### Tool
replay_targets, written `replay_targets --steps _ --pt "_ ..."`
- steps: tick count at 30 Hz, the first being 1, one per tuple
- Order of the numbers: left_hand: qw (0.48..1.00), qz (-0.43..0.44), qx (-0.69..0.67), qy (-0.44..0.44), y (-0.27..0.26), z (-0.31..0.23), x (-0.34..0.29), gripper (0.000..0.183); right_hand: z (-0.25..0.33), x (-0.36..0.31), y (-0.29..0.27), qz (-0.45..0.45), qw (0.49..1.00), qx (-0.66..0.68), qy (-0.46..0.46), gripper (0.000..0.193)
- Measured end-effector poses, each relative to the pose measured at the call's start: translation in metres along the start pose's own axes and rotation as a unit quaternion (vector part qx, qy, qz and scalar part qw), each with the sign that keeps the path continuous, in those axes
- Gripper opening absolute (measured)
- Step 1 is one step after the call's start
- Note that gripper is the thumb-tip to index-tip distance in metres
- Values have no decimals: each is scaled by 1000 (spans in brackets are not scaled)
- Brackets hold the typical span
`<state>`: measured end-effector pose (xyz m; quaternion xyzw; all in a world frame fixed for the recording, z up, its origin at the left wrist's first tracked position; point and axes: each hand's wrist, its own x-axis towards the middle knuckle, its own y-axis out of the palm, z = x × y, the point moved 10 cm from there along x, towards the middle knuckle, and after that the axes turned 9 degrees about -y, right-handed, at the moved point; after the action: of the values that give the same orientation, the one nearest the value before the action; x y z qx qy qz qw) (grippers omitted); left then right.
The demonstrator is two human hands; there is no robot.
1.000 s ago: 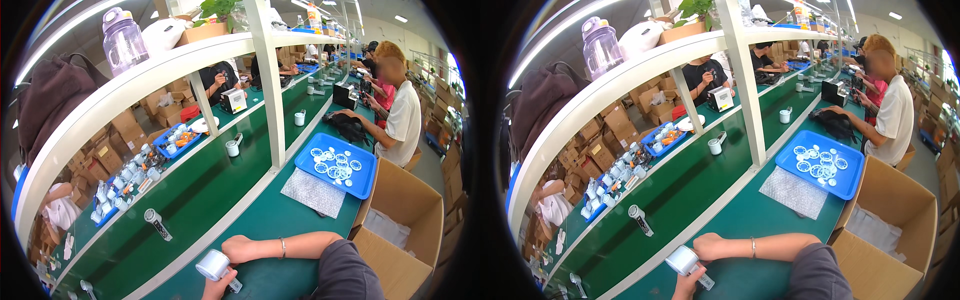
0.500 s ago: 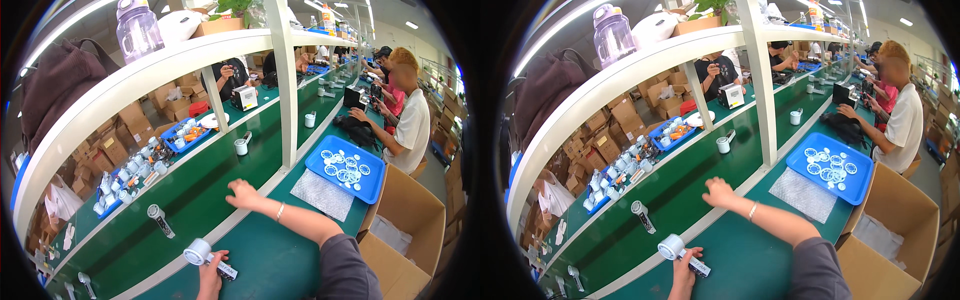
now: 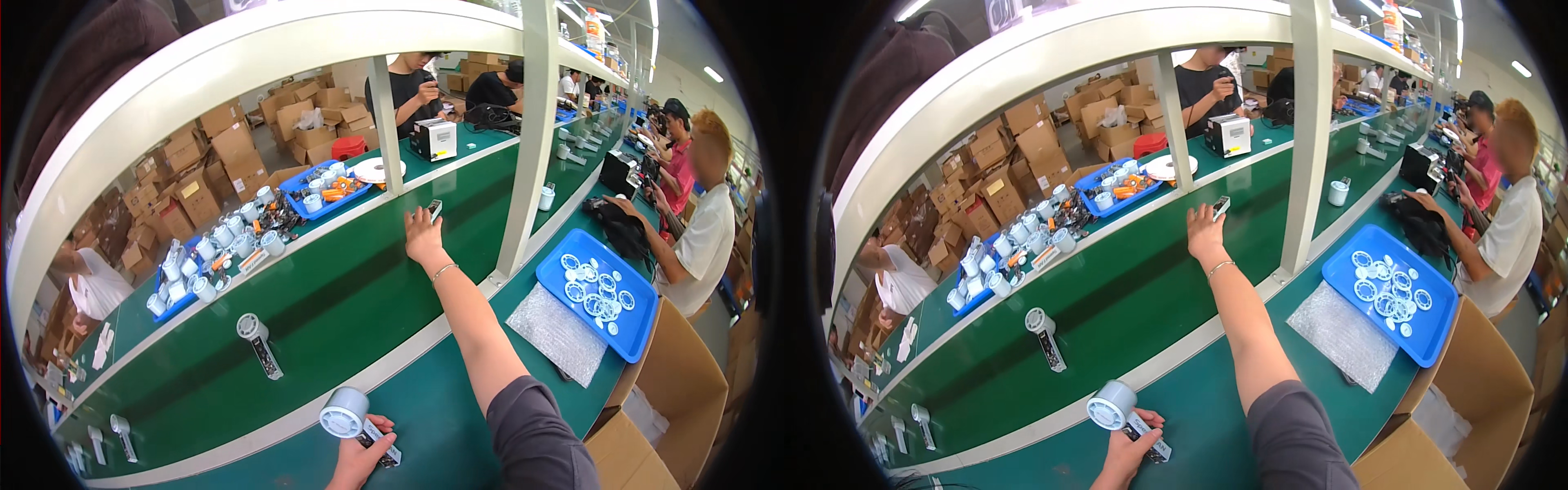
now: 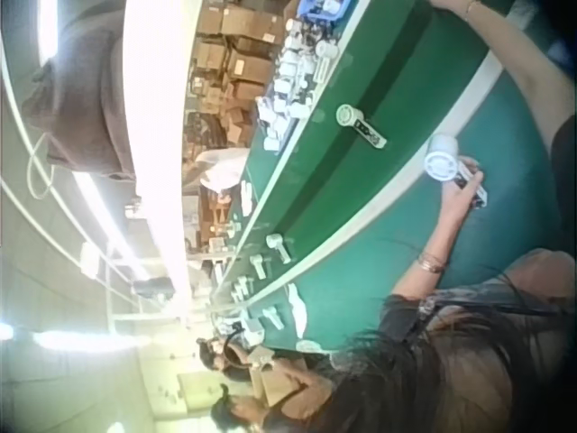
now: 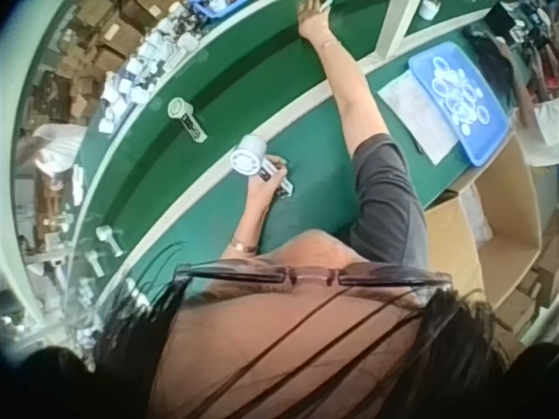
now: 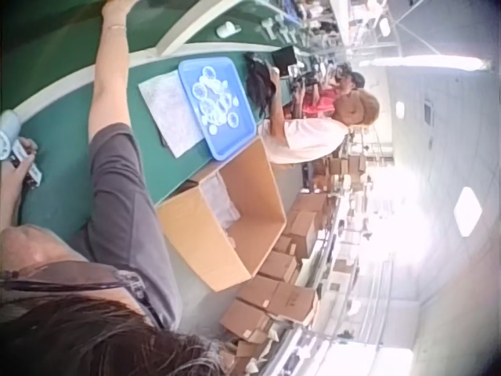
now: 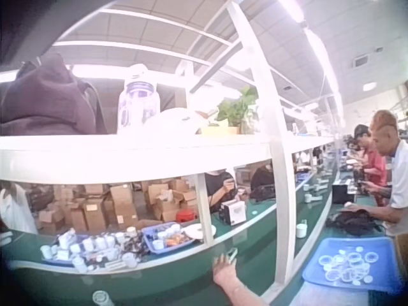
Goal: The person assembles small, light-blue handheld fans on a green assembly line. They pick up fan bodies and internal circuit boards, attach them together, and place the assembled units on the table. The person also handles bubble wrap and picks up a water bottle during the process.
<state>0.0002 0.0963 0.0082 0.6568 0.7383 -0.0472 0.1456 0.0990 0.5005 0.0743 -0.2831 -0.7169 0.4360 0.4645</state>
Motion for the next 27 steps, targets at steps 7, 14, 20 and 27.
replay_targets --steps 7,14,20,27 --pt "998 21 43 -28 5 2 1 32 8 8 17 40 996 -68 -31 38" --pt "997 16 71 -23 5 -1 0 40 -14 5 1 -20 989 -131 -62 23" --pt "993 14 115 27 12 -12 -5 48 -35 -17 -20 -57 992 -93 -71 36" --pt "987 12 157 38 13 -13 -8 57 -5 -85 -176 -129 968 179 -120 46"
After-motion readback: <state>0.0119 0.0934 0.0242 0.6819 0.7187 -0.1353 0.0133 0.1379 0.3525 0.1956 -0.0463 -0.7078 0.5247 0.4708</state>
